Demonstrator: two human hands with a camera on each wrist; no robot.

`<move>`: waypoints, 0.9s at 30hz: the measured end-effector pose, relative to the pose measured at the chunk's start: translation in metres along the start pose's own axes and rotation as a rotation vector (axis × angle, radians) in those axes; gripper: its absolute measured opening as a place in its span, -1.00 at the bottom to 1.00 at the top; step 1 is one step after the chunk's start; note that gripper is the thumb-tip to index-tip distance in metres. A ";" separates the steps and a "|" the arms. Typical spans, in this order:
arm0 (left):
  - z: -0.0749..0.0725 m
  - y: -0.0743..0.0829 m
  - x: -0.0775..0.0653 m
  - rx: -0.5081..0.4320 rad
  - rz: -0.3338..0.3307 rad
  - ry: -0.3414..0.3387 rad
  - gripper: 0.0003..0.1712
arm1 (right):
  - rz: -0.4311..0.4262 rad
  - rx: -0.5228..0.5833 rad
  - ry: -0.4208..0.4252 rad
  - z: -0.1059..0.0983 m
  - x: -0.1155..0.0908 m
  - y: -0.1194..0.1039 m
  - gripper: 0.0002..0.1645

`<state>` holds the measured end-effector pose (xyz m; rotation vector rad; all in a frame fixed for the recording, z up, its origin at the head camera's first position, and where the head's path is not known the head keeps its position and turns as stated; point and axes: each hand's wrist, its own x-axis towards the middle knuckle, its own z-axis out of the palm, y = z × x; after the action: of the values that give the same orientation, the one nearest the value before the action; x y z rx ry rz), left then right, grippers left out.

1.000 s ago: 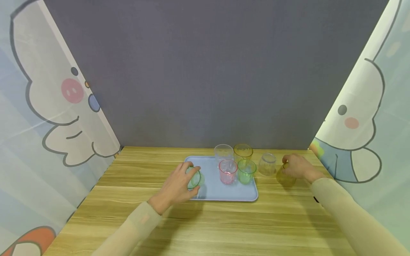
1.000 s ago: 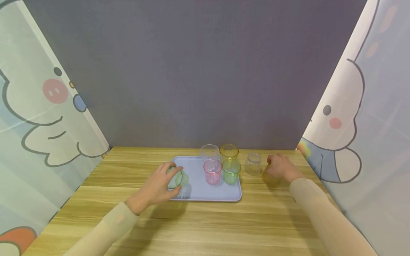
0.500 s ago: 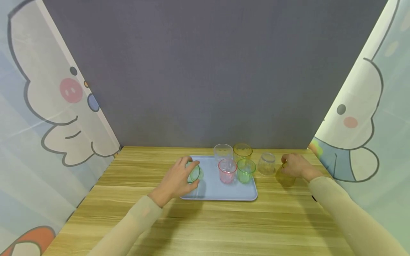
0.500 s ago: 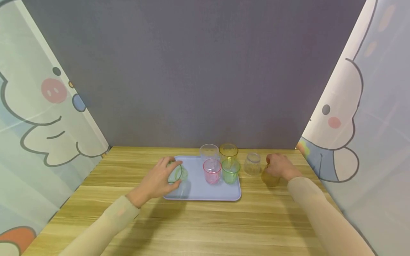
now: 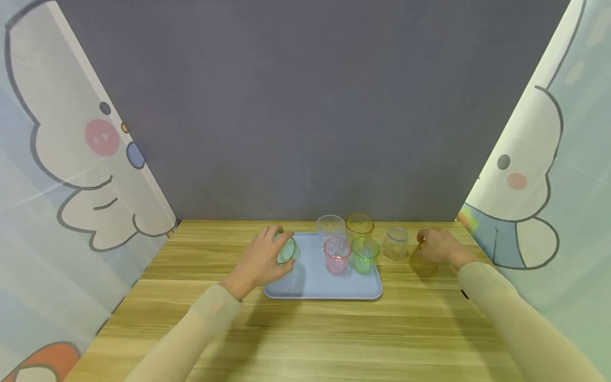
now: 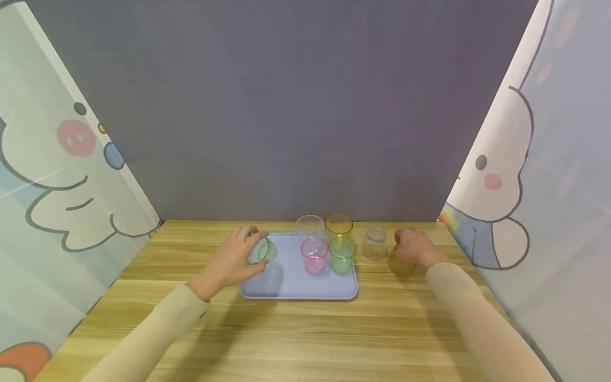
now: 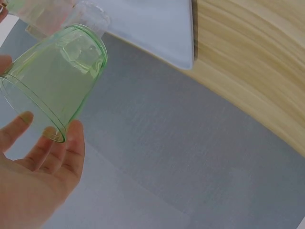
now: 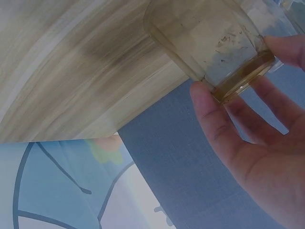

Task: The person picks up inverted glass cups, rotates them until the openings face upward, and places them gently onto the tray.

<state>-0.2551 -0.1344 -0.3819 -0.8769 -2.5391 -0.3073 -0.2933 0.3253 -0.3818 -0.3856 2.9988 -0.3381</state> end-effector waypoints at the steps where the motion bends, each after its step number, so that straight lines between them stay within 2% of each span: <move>1: -0.001 -0.001 0.001 0.001 -0.004 0.000 -0.33 | -0.001 0.003 -0.001 0.000 0.000 0.000 -0.48; 19: -0.013 -0.021 0.016 0.027 -0.074 -0.039 -0.31 | 0.003 0.007 -0.014 0.005 0.003 0.000 -0.50; 27: -0.018 -0.024 0.024 0.029 -0.082 -0.050 -0.32 | 0.000 0.001 -0.009 0.002 0.003 0.000 -0.49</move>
<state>-0.2814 -0.1463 -0.3566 -0.7802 -2.6232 -0.2762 -0.2959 0.3239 -0.3840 -0.3855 2.9895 -0.3363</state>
